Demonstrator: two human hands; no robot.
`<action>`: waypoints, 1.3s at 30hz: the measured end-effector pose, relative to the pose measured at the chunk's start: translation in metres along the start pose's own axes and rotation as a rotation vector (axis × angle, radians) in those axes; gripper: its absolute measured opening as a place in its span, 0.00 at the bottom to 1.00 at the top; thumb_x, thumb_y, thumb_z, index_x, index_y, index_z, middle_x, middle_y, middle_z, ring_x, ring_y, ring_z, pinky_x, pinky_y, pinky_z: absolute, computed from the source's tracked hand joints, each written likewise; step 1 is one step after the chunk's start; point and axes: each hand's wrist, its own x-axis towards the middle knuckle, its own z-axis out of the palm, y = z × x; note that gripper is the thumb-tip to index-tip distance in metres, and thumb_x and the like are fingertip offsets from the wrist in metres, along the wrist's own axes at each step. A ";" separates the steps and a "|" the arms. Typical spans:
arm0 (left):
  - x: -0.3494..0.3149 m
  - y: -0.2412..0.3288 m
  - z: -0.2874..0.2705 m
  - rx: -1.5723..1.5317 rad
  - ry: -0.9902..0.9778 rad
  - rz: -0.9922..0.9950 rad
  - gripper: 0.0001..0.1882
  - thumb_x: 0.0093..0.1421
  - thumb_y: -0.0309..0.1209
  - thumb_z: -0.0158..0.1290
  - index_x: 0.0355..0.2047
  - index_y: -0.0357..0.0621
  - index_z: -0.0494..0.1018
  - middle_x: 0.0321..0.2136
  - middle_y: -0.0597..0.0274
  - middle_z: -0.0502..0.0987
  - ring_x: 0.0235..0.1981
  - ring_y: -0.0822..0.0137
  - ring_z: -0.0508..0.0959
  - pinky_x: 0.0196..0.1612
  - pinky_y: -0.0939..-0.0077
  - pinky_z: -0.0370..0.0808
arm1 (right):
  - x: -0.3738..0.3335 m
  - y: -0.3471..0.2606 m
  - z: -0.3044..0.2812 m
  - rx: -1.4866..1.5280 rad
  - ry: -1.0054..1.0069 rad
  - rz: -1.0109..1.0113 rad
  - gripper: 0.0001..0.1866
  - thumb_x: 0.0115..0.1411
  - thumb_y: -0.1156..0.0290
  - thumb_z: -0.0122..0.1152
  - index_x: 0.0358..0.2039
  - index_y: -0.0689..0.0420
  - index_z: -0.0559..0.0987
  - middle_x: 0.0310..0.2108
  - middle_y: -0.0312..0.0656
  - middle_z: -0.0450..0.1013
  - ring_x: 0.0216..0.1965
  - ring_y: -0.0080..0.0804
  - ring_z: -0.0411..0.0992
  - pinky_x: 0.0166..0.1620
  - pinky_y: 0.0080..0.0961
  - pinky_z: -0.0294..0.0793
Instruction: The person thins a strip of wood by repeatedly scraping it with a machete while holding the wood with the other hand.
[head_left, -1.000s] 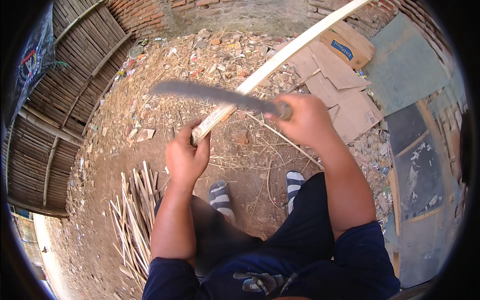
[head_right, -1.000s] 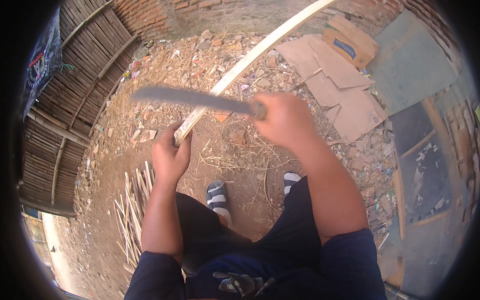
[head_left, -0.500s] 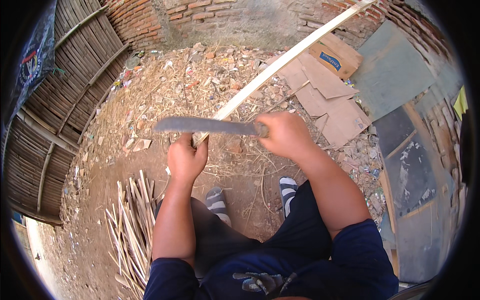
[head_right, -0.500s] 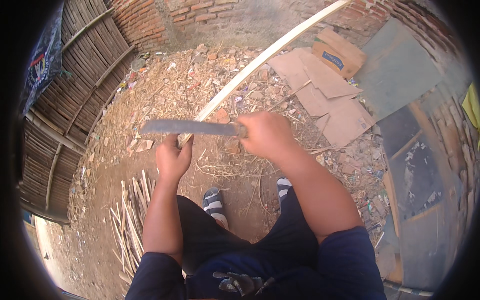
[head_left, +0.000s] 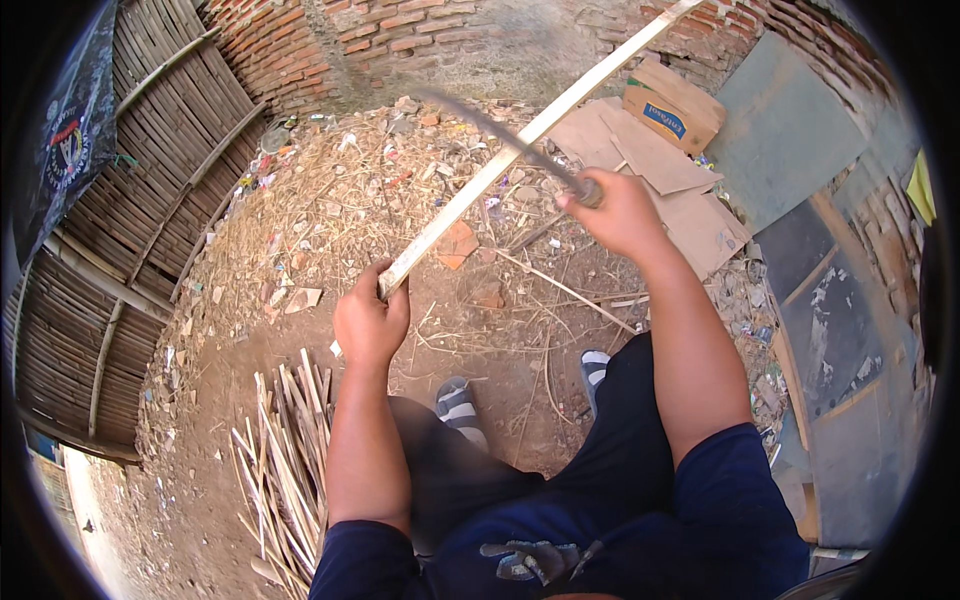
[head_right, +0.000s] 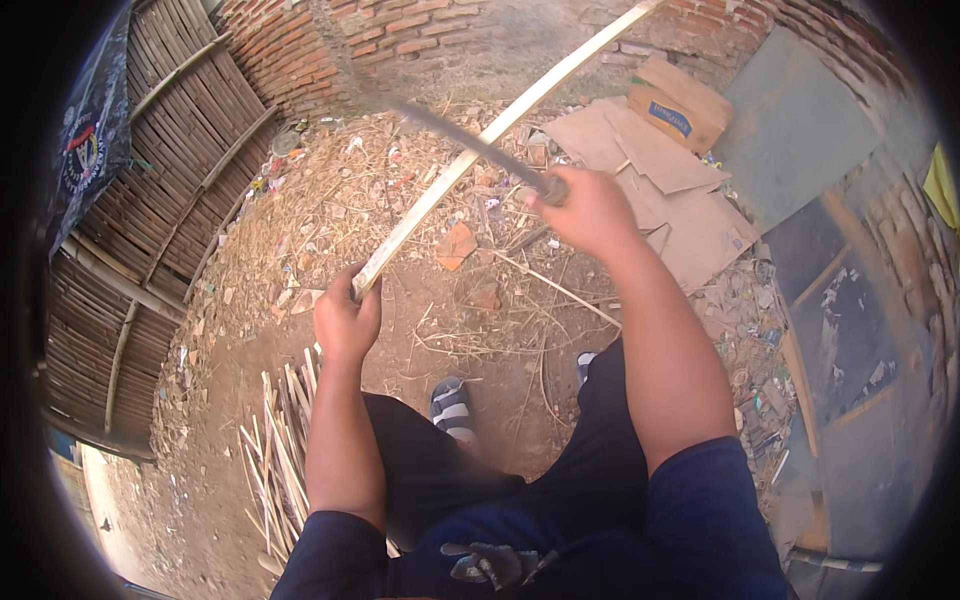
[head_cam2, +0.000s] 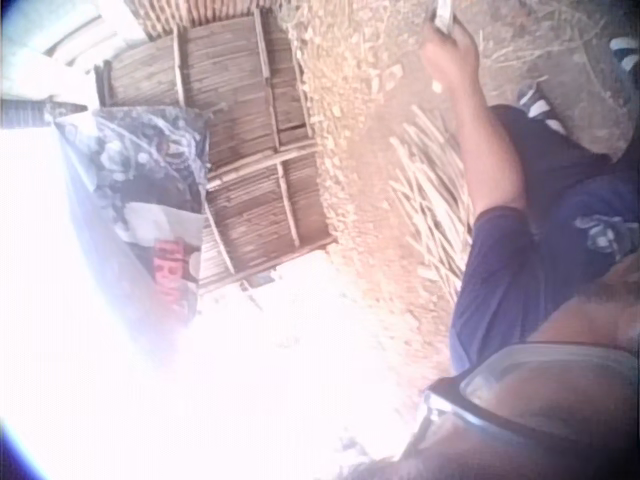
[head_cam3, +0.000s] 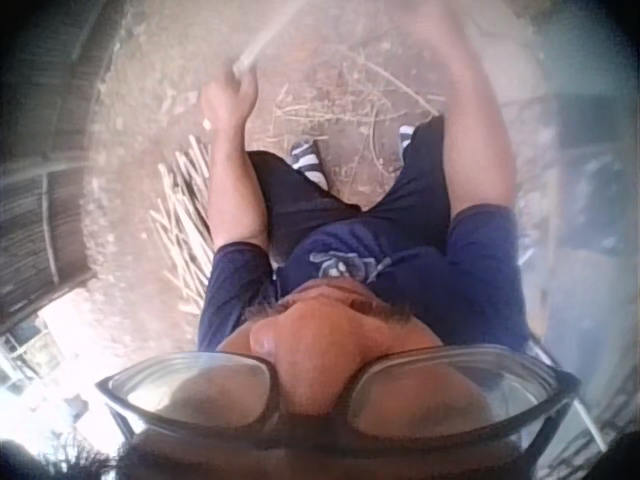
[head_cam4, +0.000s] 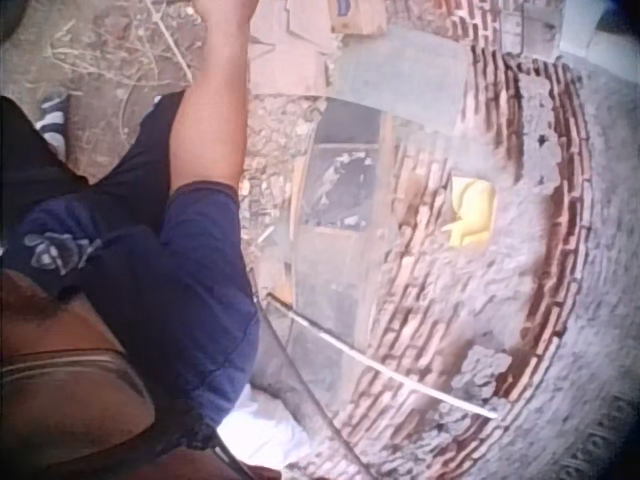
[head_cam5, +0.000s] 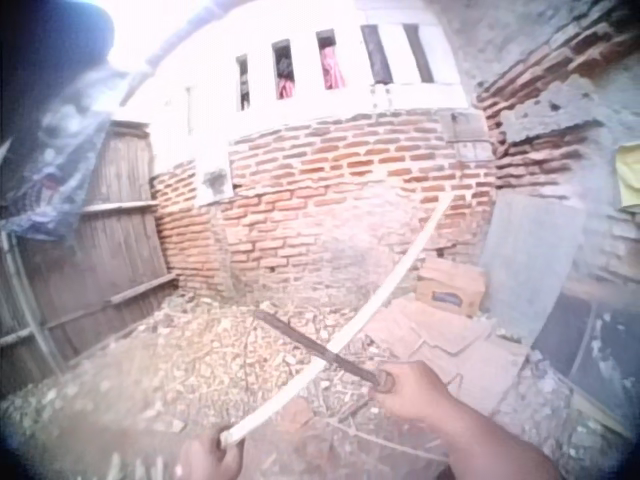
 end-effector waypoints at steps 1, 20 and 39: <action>0.000 0.001 -0.001 -0.009 -0.002 0.002 0.17 0.58 0.39 0.65 0.47 0.50 0.85 0.17 0.54 0.77 0.20 0.52 0.81 0.27 0.58 0.75 | -0.002 -0.006 0.007 -0.002 -0.050 -0.061 0.18 0.61 0.51 0.73 0.43 0.50 0.87 0.27 0.46 0.81 0.32 0.44 0.82 0.37 0.41 0.78; 0.002 -0.019 -0.011 -0.079 0.045 -0.108 0.19 0.60 0.41 0.64 0.48 0.43 0.84 0.15 0.52 0.74 0.17 0.55 0.76 0.25 0.60 0.71 | 0.014 -0.045 0.039 0.105 0.038 -0.008 0.23 0.60 0.47 0.73 0.48 0.51 0.86 0.29 0.46 0.83 0.33 0.44 0.83 0.39 0.42 0.81; 0.001 -0.017 -0.010 -0.164 0.017 -0.086 0.17 0.62 0.41 0.65 0.44 0.42 0.84 0.15 0.52 0.74 0.15 0.61 0.73 0.23 0.63 0.70 | 0.010 -0.013 0.018 0.108 0.096 0.008 0.22 0.59 0.49 0.76 0.41 0.55 0.86 0.30 0.50 0.82 0.34 0.44 0.81 0.41 0.40 0.77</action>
